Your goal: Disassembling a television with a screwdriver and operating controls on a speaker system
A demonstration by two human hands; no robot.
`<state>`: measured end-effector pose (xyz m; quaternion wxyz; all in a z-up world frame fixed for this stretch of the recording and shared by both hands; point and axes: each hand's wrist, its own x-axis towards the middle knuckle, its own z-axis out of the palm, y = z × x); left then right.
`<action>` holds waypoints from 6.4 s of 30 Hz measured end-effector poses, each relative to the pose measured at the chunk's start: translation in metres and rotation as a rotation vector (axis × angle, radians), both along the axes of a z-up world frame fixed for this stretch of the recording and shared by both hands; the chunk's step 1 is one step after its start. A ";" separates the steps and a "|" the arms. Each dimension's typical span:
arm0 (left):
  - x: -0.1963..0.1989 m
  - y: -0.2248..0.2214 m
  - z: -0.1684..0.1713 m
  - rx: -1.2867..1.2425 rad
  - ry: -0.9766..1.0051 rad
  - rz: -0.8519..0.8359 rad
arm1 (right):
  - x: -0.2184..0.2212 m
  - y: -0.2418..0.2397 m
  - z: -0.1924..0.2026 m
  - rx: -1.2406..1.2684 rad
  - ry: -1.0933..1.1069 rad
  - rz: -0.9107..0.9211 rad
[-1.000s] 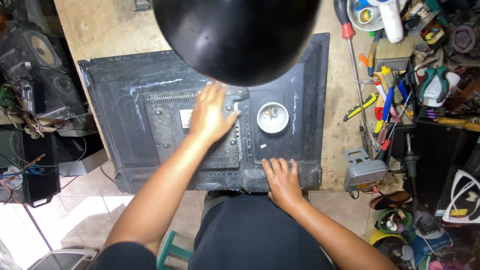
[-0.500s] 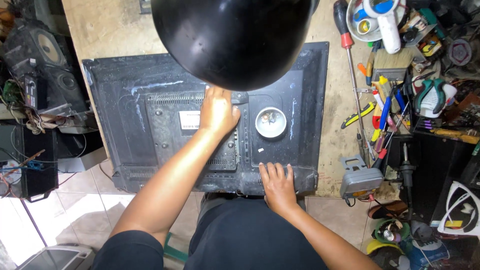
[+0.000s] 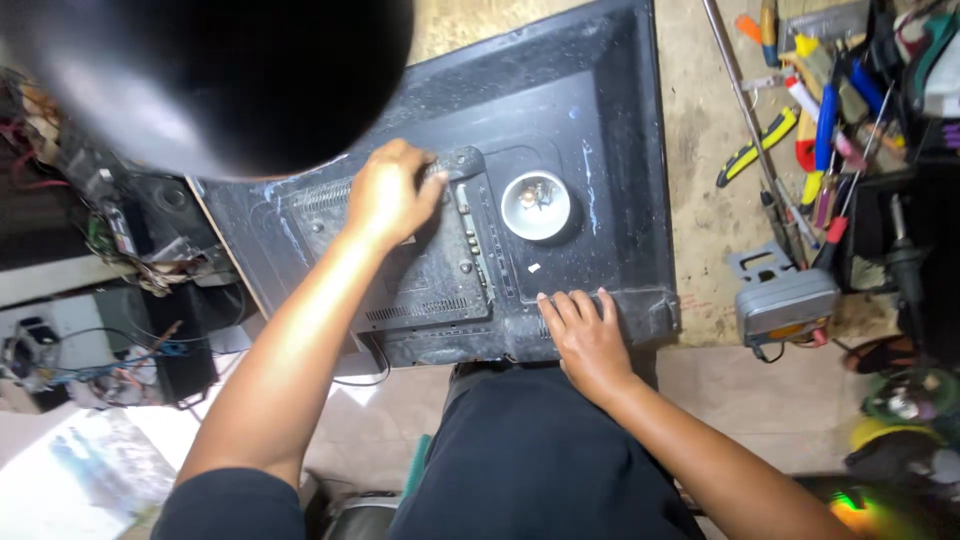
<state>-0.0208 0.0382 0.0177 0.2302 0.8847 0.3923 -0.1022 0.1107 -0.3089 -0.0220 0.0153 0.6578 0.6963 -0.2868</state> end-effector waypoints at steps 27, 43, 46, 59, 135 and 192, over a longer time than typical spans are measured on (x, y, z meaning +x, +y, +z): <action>-0.028 -0.126 -0.009 0.473 -0.032 0.027 | 0.263 0.232 -0.067 0.089 -0.216 -0.646; -0.237 -0.174 0.013 0.392 -0.283 0.602 | 0.332 0.192 -0.142 0.077 -0.335 -0.733; -0.265 -0.190 -0.005 0.450 -0.300 0.690 | 0.314 0.197 -0.088 0.196 -0.303 -0.738; -0.170 -0.164 0.018 0.115 -0.716 0.483 | 0.163 0.080 0.207 0.621 -0.096 -0.738; -0.038 -0.067 0.039 -0.009 -1.216 0.072 | -0.045 0.225 0.395 0.353 -0.592 -0.021; -0.022 -0.051 0.009 0.077 -0.829 0.002 | -0.040 0.236 0.391 0.215 -0.341 0.281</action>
